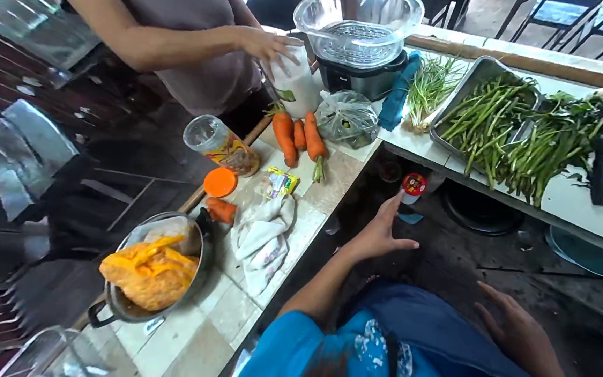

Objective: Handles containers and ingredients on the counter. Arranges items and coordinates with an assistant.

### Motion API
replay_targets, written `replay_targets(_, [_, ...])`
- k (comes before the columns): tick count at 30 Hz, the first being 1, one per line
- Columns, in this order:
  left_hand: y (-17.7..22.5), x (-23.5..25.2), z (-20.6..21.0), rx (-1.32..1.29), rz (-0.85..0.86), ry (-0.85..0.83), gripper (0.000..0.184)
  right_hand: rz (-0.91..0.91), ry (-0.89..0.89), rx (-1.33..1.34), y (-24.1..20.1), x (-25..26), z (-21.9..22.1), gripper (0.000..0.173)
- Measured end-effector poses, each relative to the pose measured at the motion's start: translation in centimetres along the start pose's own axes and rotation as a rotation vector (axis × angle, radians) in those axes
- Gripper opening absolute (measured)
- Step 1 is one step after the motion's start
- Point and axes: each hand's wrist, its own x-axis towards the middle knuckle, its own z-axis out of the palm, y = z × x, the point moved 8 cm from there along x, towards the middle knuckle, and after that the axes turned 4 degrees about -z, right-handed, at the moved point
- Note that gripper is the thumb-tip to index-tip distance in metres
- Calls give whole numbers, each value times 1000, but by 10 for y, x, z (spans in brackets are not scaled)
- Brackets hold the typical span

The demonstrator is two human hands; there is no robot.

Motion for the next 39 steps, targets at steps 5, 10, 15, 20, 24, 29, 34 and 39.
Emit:
replay_targets(5, [21,15,19,26,29,-41,102,-6,-23,23,19,7,-12,44])
replay_targets(10, [13,16,12,8,-11,83,98,-130,-41,-1,31,40,-23,41])
replay_targets(15, [-7,7,-32,-11,-118,339,89,-225,-133,-44,35,97,-28,40])
replay_targets(20, [-29,-2,-121,-36,-153,673,73,-295,-213,-58,10,174,-25,39])
replay_targets(24, [-49,1,-199,-55,-216,833,67,-376,-204,-68,-32,237,-5,38])
replay_targets(29, [-58,19,-268,-161,-242,911,58,-470,-150,-53,-98,294,3,37])
replay_targets(34, [-75,26,-306,-233,-206,984,51,-463,-146,-44,-115,324,4,36])
replay_targets(39, [-91,25,-323,-261,-254,1024,50,-450,-155,-52,-121,345,3,37])
